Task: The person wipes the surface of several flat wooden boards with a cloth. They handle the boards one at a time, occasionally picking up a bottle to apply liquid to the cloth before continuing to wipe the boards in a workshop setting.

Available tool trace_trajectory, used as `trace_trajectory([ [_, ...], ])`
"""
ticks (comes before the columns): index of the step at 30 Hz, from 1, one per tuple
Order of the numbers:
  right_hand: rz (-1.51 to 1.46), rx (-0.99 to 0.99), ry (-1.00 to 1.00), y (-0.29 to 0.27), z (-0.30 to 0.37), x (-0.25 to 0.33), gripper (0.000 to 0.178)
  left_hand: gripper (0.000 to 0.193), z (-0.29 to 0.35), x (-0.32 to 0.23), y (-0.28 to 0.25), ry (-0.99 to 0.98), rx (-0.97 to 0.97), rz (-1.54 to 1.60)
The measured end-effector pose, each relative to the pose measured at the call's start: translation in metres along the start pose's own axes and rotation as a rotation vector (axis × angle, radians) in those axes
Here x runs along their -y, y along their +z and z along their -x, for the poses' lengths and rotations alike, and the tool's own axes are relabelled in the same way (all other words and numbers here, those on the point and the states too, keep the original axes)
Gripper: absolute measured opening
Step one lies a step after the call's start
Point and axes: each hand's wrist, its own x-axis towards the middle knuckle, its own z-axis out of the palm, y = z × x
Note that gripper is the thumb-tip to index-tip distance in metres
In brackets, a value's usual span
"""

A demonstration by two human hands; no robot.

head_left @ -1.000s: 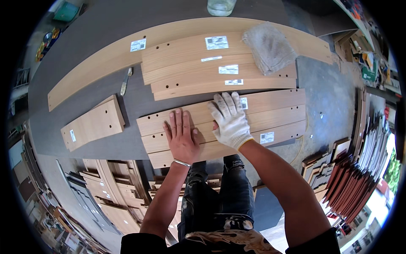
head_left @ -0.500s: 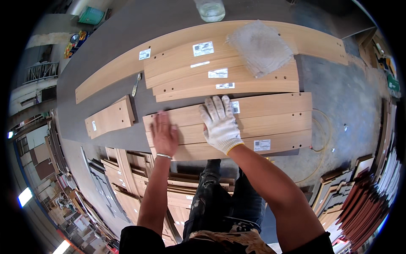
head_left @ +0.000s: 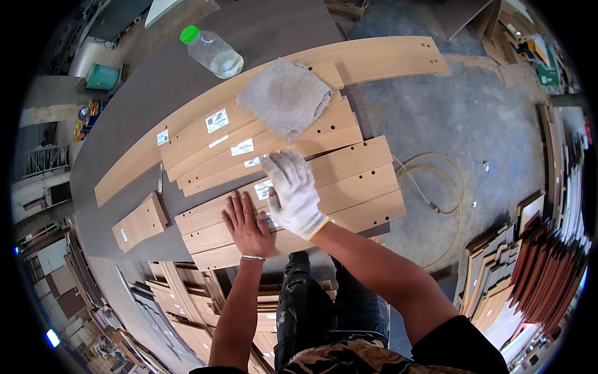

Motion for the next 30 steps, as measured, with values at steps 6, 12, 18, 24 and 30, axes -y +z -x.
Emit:
trace_trajectory([
  [6,0.350,0.052,0.044,-0.011,-0.104,-0.023,0.082,0.066,-0.001,0.003,0.004,0.019,0.038,0.006],
  [12,0.395,0.035,0.041,0.001,-0.118,-0.035,0.067,0.064,-0.002,-0.001,0.002,0.043,0.024,-0.034],
  [18,0.375,-0.285,0.130,-0.083,-0.057,-0.090,0.041,0.064,-0.010,0.002,-0.009,0.074,-0.015,-0.027],
  [24,0.418,-0.079,0.381,-0.125,0.008,-0.140,0.025,0.069,-0.053,-0.087,0.004,0.178,0.011,0.166],
  [30,0.430,-0.080,0.344,-0.129,0.010,-0.133,0.021,0.068,-0.051,-0.090,0.008,0.160,0.029,0.175],
])
